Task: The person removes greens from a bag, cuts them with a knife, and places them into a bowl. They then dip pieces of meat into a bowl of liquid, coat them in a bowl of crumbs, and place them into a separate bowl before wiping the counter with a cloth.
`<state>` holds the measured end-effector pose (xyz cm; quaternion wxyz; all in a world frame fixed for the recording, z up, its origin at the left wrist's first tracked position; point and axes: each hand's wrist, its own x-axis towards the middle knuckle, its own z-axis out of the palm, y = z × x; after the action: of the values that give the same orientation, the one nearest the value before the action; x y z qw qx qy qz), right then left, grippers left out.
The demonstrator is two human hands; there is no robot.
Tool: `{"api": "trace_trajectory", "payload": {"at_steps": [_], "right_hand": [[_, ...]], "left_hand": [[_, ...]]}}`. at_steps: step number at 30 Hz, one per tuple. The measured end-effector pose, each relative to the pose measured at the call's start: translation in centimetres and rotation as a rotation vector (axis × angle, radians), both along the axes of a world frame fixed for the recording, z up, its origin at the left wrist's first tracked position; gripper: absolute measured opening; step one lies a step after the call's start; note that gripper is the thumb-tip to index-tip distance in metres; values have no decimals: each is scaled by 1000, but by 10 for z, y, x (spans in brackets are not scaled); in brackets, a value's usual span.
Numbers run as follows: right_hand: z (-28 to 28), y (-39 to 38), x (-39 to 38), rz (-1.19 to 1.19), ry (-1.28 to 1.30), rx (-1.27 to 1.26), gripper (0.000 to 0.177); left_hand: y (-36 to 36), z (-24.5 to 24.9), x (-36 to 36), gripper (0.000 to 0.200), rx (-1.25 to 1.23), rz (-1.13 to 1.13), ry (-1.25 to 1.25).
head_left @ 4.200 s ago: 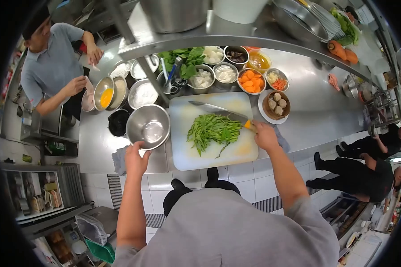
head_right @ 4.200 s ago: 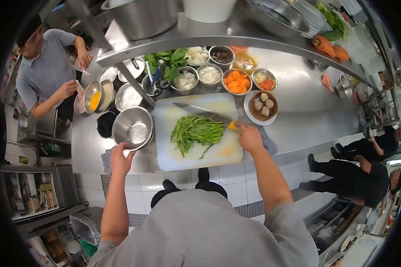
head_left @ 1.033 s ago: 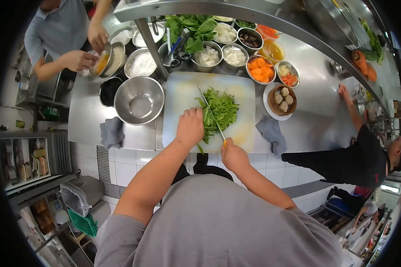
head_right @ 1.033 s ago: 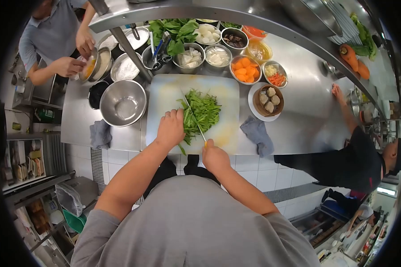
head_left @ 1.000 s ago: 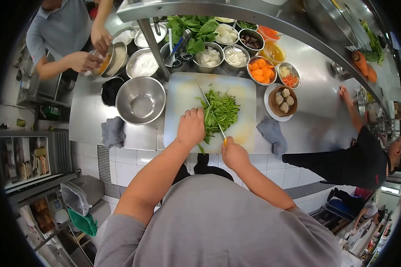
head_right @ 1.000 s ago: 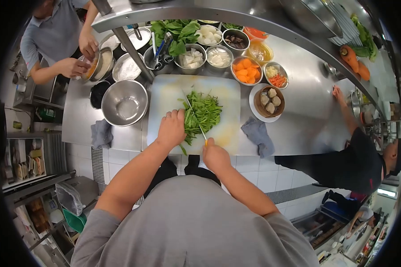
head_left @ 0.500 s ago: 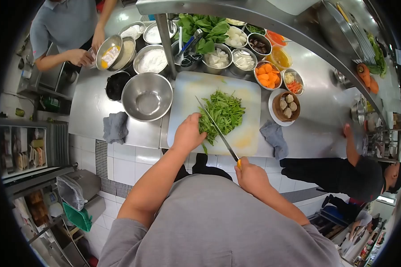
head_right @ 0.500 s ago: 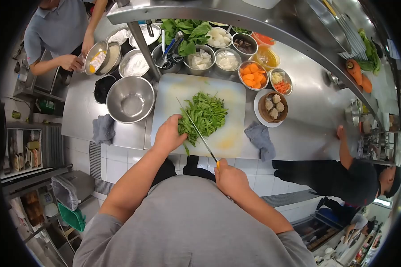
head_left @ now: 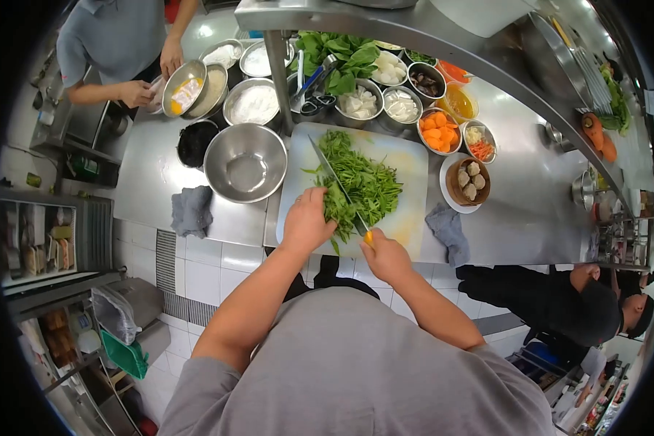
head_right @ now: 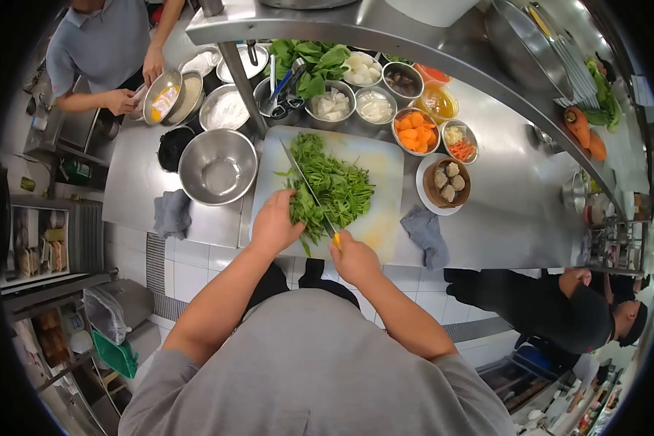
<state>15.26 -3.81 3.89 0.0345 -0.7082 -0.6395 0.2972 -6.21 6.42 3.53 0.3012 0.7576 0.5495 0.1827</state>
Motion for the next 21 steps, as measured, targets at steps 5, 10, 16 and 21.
{"api": "trace_trajectory", "payload": {"at_steps": [5,10,16,21], "right_hand": [[31,-41,52,-80,6,48,35],[11,-74,111,-231,-47,191,44],[-33,-59,163,-327,-295,367,48],[-49,-33,166,-377,-250,367,59]], "left_hand": [[15,20,-1,62,249,-29,-6],[18,25,11,47,335,-202,71],[20,29,19,46,253,-248,64],[23,30,8,51,179,-335,37]]}}
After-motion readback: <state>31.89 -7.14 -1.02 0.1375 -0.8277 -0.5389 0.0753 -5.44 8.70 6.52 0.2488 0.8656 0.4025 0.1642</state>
